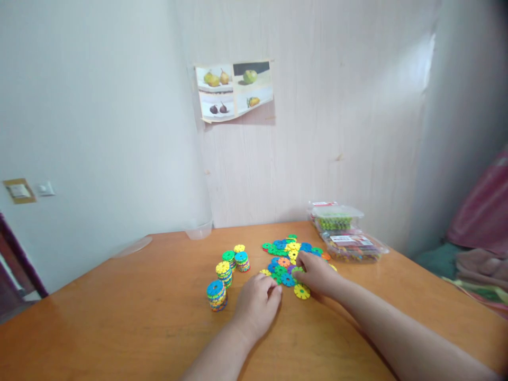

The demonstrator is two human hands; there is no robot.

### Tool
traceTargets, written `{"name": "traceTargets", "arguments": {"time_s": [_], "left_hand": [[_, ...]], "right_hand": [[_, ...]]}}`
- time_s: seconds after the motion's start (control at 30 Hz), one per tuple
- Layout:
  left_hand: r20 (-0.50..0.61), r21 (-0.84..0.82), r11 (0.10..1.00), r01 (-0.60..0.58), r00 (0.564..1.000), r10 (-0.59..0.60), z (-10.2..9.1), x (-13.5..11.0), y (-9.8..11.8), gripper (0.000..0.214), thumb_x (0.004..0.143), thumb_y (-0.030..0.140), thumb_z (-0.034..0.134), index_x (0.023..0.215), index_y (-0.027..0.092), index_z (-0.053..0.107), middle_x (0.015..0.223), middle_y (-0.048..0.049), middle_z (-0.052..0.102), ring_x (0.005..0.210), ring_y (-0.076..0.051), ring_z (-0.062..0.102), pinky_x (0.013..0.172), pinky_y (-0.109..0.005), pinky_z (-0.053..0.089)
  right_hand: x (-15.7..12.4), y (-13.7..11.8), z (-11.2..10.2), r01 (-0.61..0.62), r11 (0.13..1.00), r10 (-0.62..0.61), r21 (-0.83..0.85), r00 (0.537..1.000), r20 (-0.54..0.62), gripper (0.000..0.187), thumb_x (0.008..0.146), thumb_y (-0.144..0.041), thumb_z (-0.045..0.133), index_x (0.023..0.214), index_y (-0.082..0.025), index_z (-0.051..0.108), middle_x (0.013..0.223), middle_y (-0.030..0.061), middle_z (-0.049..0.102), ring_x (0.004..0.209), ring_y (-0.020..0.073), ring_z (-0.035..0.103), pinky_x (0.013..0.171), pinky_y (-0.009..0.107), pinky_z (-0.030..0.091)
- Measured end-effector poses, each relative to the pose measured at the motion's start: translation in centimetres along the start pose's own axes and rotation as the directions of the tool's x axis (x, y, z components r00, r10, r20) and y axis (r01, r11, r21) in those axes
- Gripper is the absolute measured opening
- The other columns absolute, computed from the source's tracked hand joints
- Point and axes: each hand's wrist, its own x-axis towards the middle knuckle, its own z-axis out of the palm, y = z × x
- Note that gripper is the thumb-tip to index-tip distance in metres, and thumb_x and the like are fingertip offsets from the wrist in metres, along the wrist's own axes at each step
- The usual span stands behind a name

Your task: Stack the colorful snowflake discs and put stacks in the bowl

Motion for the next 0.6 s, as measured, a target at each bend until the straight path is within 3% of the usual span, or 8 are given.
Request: {"name": "traceTargets", "arguments": {"time_s": [0.13, 0.3, 0.37, 0.47, 0.6], "left_hand": [[-0.043, -0.019, 0.999, 0.039, 0.998, -0.04, -0.2, 0.3, -0.1, 0.02, 0.09, 0.023, 0.049, 0.074, 0.021, 0.061, 0.081, -0.0015, 0.062, 0.08, -0.016, 0.058, 0.067, -0.025, 0.038], [-0.06, -0.055, 0.994, 0.095, 0.993, -0.099, -0.6, 0.5, -0.4, 0.018, 0.089, 0.02, 0.048, 0.077, 0.021, 0.061, 0.084, -0.0017, 0.064, 0.082, -0.016, 0.058, 0.067, -0.024, 0.037], [-0.044, -0.053, 0.992, 0.11, 0.993, -0.113, -0.7, 0.6, -0.5, 0.015, 0.088, 0.019, 0.049, 0.079, 0.021, 0.061, 0.085, -0.0018, 0.064, 0.083, -0.016, 0.058, 0.068, -0.024, 0.037], [0.009, -0.029, 0.991, 0.128, 0.992, -0.128, -0.7, 0.5, -0.4, 0.01, 0.085, 0.019, 0.052, 0.082, 0.021, 0.061, 0.088, -0.0019, 0.063, 0.084, -0.016, 0.058, 0.068, -0.025, 0.038], [0.102, 0.049, 0.994, 0.098, 0.99, -0.103, -0.8, 0.4, -0.1, 0.003, 0.079, 0.022, 0.057, 0.081, 0.022, 0.06, 0.093, -0.0027, 0.062, 0.09, -0.019, 0.058, 0.07, -0.027, 0.039]], "right_hand": [[-0.3, -1.1, 0.4, 0.022, 0.973, -0.01, 0.229, 0.999, -0.052, 0.009, 0.08, -0.024, 0.056, 0.072, -0.02, 0.054, 0.065, -0.0003, 0.061, 0.064, 0.0143, 0.055, 0.056, 0.023, 0.033], [-1.3, -2.6, 1.3, -0.023, 0.883, -0.059, 0.469, 0.985, 0.16, 0.013, 0.085, -0.028, 0.048, 0.082, -0.021, 0.057, 0.058, -0.0027, 0.062, 0.055, 0.0136, 0.058, 0.053, 0.022, 0.036], [-1.4, -2.6, 1.4, 0.034, 0.909, -0.089, 0.414, 0.989, 0.114, 0.013, 0.085, -0.027, 0.048, 0.08, -0.02, 0.058, 0.063, -0.0013, 0.064, 0.06, 0.0138, 0.058, 0.055, 0.022, 0.036], [-1.2, -2.1, 1.0, 0.063, 0.976, -0.072, 0.207, 0.997, 0.039, 0.012, 0.082, -0.03, 0.055, 0.079, -0.02, 0.062, 0.073, 0.0009, 0.066, 0.067, 0.0148, 0.058, 0.057, 0.023, 0.033], [-1.2, -1.7, 0.3, 0.028, 0.999, -0.026, -0.018, 0.995, 0.093, 0.026, 0.076, -0.044, 0.065, 0.088, -0.022, 0.067, 0.086, 0.0038, 0.067, 0.075, 0.0173, 0.058, 0.06, 0.024, 0.03]]}}
